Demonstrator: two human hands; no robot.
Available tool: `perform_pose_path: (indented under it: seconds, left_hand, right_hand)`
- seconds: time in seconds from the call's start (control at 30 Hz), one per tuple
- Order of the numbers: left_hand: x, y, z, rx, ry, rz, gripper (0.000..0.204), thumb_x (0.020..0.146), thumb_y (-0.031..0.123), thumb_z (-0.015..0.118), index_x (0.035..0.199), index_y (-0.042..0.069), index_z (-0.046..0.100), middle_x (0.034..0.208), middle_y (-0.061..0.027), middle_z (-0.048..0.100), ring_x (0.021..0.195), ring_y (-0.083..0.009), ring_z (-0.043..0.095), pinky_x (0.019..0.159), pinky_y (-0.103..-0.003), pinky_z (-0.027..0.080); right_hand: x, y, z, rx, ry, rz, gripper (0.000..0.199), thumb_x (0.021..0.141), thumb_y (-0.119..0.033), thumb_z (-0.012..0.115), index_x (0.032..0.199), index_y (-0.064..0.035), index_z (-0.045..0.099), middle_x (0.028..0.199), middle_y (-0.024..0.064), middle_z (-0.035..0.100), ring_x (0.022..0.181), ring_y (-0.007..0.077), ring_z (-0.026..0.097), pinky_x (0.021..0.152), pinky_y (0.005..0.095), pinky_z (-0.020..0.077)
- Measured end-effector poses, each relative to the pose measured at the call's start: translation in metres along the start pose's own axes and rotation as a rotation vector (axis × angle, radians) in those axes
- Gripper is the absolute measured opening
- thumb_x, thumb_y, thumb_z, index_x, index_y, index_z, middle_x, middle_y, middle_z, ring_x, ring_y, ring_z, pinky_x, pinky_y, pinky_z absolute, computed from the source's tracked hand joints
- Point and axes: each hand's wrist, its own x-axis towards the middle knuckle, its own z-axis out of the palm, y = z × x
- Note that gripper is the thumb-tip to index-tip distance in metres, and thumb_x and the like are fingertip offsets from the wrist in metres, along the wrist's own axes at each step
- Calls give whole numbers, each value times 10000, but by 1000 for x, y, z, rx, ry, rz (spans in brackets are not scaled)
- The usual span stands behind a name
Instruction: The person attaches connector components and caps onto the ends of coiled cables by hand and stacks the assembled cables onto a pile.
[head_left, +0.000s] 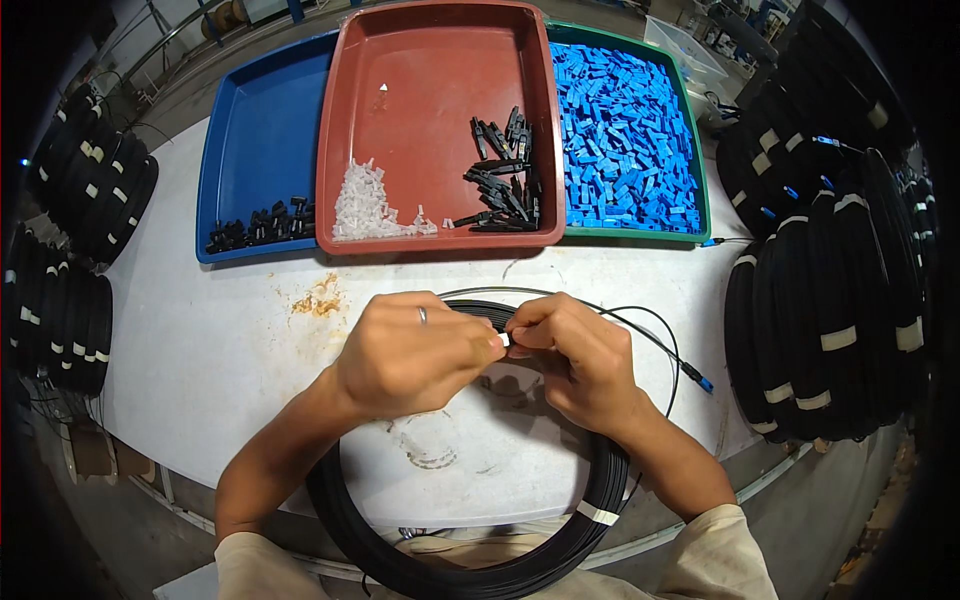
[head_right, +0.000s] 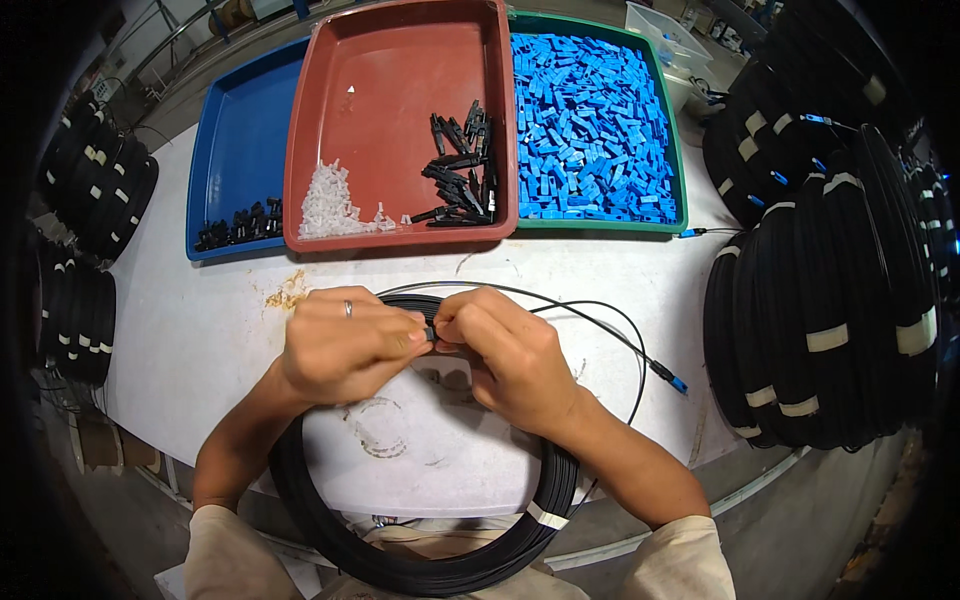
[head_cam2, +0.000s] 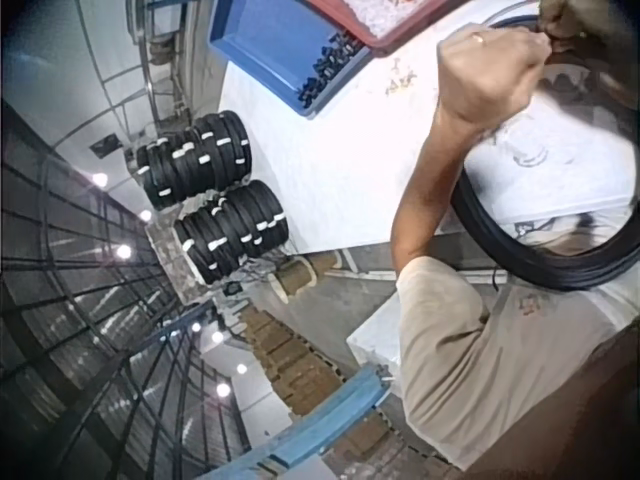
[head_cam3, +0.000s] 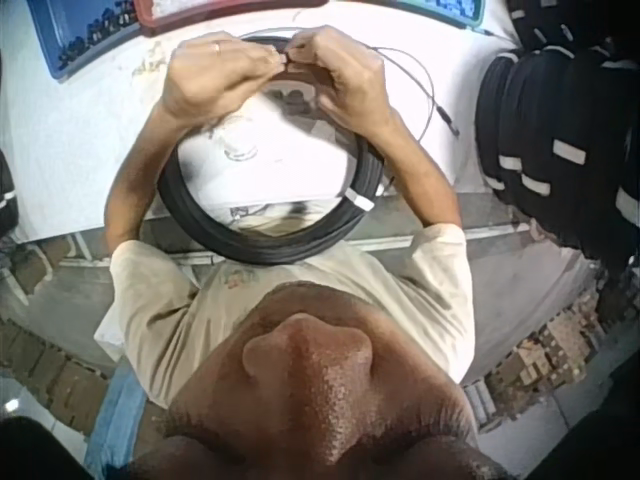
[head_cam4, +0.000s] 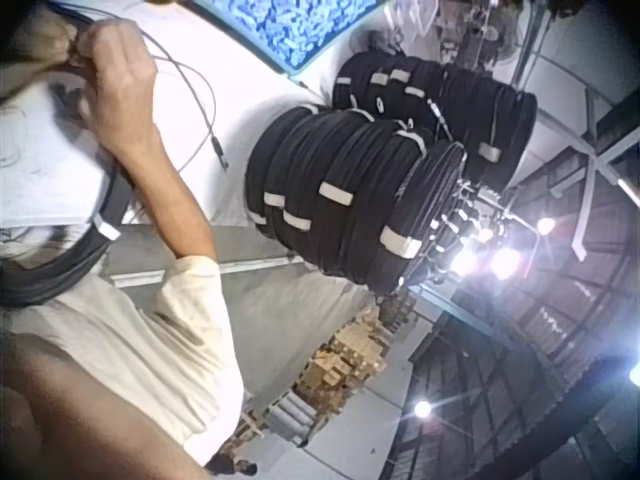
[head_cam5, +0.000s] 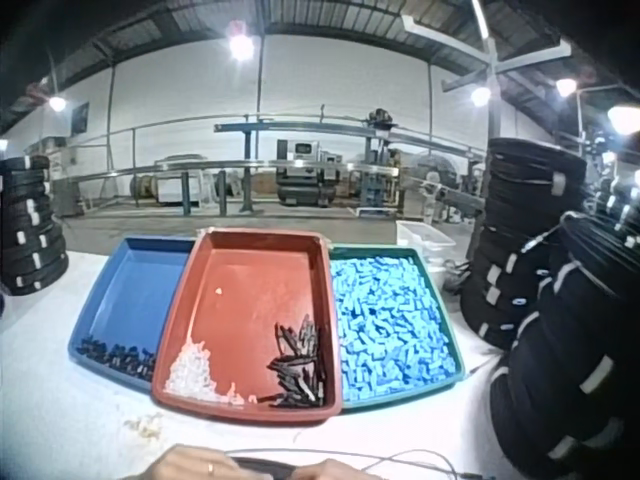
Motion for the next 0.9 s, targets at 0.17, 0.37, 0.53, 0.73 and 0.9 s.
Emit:
perform_pose_path:
  seconds: [0.17, 0.37, 0.53, 0.73, 0.9]
  left_hand:
    - [6, 10, -12, -618, -94, -822, 145, 790, 79, 858, 854, -22, 777, 781, -103, 776, 679, -112, 731, 610, -244, 550]
    - [7, 12, -1, 306, -134, 289, 77, 746, -72, 774, 788, -38, 720, 827, -172, 737, 795, -296, 747, 648, -348, 605]
    - [1, 2, 4, 117, 4, 119, 66, 760, -51, 788, 788, -18, 738, 821, -130, 753, 744, -247, 754, 638, -322, 602]
    - [8, 11, -7, -409, -69, -648, 106, 765, 43, 853, 830, -5, 785, 751, -125, 762, 613, -185, 724, 608, -276, 575]
    - [4, 7, 4, -113, -44, -151, 72, 761, -6, 797, 731, -6, 731, 795, -123, 757, 686, -197, 734, 606, -298, 576]
  right_hand:
    - [2, -2, 2, -211, 89, -325, 235, 664, 116, 696, 854, 49, 575, 930, 152, 651, 749, 307, 632, 662, 394, 534]
    - [-3, 3, -1, -21, -8, -2, 274, 613, 160, 614, 844, 15, 586, 896, 150, 665, 762, 314, 663, 664, 379, 539]
    - [-2, 4, 0, 9, 16, 15, 262, 628, 149, 635, 858, 31, 589, 918, 148, 671, 784, 310, 675, 664, 379, 547]
    - [1, -2, 1, -221, 85, -262, 222, 663, 62, 681, 854, 43, 569, 944, 151, 651, 753, 311, 630, 688, 387, 537]
    - [2, -5, -5, -135, -1, -121, 253, 630, 149, 690, 841, 37, 605, 907, 151, 689, 743, 282, 683, 629, 363, 542]
